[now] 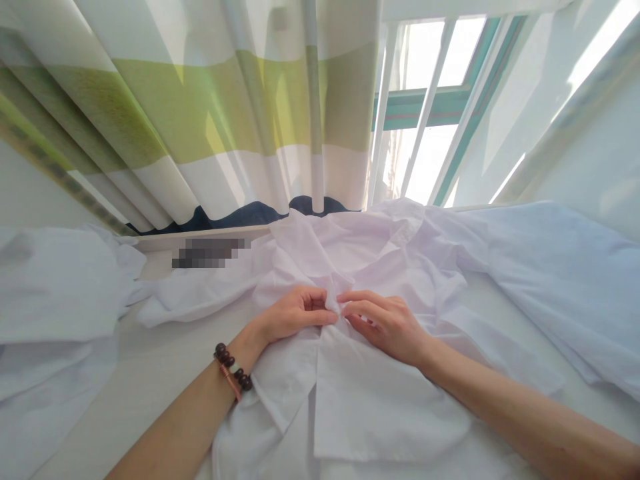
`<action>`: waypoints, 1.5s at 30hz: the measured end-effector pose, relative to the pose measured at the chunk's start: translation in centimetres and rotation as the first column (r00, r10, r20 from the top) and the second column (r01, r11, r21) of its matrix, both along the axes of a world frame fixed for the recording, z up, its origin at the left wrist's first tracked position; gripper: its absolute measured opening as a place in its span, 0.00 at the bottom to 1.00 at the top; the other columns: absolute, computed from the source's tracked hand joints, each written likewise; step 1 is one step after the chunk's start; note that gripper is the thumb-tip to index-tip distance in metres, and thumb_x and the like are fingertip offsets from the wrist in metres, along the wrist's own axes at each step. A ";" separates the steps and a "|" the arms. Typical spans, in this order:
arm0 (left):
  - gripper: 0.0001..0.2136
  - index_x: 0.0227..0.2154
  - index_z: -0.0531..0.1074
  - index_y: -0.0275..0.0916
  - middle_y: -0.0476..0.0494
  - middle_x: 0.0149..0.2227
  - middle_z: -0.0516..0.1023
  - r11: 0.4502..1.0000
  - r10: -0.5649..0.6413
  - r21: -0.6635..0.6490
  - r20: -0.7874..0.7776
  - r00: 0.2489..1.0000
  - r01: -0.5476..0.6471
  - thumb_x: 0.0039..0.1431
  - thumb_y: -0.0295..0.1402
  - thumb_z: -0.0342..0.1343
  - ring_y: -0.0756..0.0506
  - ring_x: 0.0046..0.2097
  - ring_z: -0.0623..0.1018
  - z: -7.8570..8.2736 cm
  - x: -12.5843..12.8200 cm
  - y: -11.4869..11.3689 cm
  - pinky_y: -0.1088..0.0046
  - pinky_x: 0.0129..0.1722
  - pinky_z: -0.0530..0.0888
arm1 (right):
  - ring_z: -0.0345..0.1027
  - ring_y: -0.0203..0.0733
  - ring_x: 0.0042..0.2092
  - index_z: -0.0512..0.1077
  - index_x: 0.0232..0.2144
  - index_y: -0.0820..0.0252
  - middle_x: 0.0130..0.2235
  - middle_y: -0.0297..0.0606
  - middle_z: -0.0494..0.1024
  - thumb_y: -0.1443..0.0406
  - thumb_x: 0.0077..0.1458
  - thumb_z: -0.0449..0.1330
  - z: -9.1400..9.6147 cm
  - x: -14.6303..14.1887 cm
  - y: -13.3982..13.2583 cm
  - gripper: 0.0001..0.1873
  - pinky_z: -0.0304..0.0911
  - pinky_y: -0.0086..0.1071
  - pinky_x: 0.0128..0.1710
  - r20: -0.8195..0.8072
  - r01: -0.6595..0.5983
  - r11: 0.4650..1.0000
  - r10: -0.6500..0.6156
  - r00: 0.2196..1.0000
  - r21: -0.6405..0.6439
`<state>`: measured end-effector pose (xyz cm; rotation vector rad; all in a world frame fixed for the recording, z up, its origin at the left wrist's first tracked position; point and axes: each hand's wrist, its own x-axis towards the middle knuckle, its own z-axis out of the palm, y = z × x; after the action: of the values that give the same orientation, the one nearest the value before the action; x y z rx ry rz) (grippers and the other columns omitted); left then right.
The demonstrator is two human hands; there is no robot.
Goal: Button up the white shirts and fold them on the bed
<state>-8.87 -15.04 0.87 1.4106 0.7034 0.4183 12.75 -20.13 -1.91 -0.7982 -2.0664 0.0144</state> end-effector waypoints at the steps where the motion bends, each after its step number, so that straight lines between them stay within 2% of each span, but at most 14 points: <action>1: 0.11 0.33 0.75 0.35 0.49 0.30 0.77 1.000 0.001 0.000 0.001 1.000 -0.001 0.52 0.36 0.67 0.49 0.34 0.75 0.0 0.0 0.0 0.74 0.36 0.71 | 0.76 0.32 0.31 0.74 0.38 0.56 0.44 0.38 0.82 0.69 0.63 0.56 0.0 0.0 0.0 0.07 0.69 0.24 0.32 -0.001 -0.005 1.000 0.005 1.000 0.005; 14: 0.12 0.36 0.75 0.36 0.47 0.34 0.79 0.998 -0.033 -0.047 0.016 0.999 0.034 0.52 0.37 0.66 0.47 0.37 0.77 -0.2 -0.1 -0.1 0.72 0.39 0.72 | 0.77 0.34 0.35 0.72 0.38 0.56 0.45 0.39 0.82 0.70 0.64 0.55 0.4 -0.1 -0.2 0.07 0.69 0.26 0.35 0.015 -0.001 0.999 0.000 1.000 0.047; 22: 0.12 0.35 0.74 0.36 0.49 0.31 0.77 0.999 0.000 -0.034 0.017 1.000 0.001 0.52 0.38 0.66 0.48 0.35 0.76 -0.3 -0.1 0.1 0.72 0.39 0.71 | 0.76 0.32 0.34 0.70 0.41 0.55 0.48 0.40 0.79 0.69 0.63 0.54 0.3 -0.1 -0.2 0.07 0.68 0.25 0.31 0.041 -0.019 0.999 0.021 0.999 -0.046; 26: 0.12 0.35 0.75 0.36 0.48 0.31 0.77 1.000 -0.011 -0.028 -0.001 1.000 0.011 0.52 0.37 0.66 0.49 0.34 0.75 -0.2 -0.1 0.2 0.73 0.37 0.70 | 0.76 0.32 0.32 0.70 0.42 0.56 0.49 0.40 0.80 0.68 0.63 0.55 0.5 0.1 -0.2 0.06 0.69 0.25 0.31 0.062 -0.035 0.998 0.038 0.997 -0.051; 34: 0.14 0.28 0.73 0.35 0.50 0.25 0.71 0.994 0.015 0.107 -0.119 0.993 -0.003 0.51 0.42 0.65 0.50 0.29 0.70 -0.3 -0.1 0.5 0.74 0.31 0.68 | 0.76 0.33 0.32 0.71 0.40 0.56 0.46 0.39 0.80 0.68 0.64 0.55 0.3 0.2 -0.1 0.05 0.69 0.26 0.33 0.070 -0.023 1.000 0.023 0.997 -0.010; 40: 0.14 0.29 0.73 0.35 0.50 0.25 0.71 0.988 0.006 0.153 -0.128 0.992 0.014 0.54 0.43 0.63 0.49 0.29 0.70 -0.2 -0.1 0.5 0.74 0.31 0.68 | 0.75 0.34 0.32 0.68 0.43 0.58 0.45 0.42 0.79 0.69 0.65 0.52 0.7 0.0 -0.2 0.06 0.69 0.27 0.31 0.092 -0.029 0.999 0.031 0.995 -0.026; 45: 0.13 0.29 0.73 0.35 0.52 0.25 0.69 0.985 -0.015 0.170 -0.135 0.991 0.038 0.55 0.42 0.63 0.51 0.29 0.69 -0.2 -0.1 0.5 0.75 0.30 0.66 | 0.73 0.32 0.30 0.68 0.40 0.58 0.44 0.40 0.78 0.67 0.64 0.55 0.6 0.1 0.0 0.03 0.66 0.26 0.29 0.064 -0.050 0.996 0.055 0.996 -0.075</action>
<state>-8.94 -14.59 0.62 1.6216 0.7699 0.3734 12.81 -20.16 -1.36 -0.7988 -2.1598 0.0947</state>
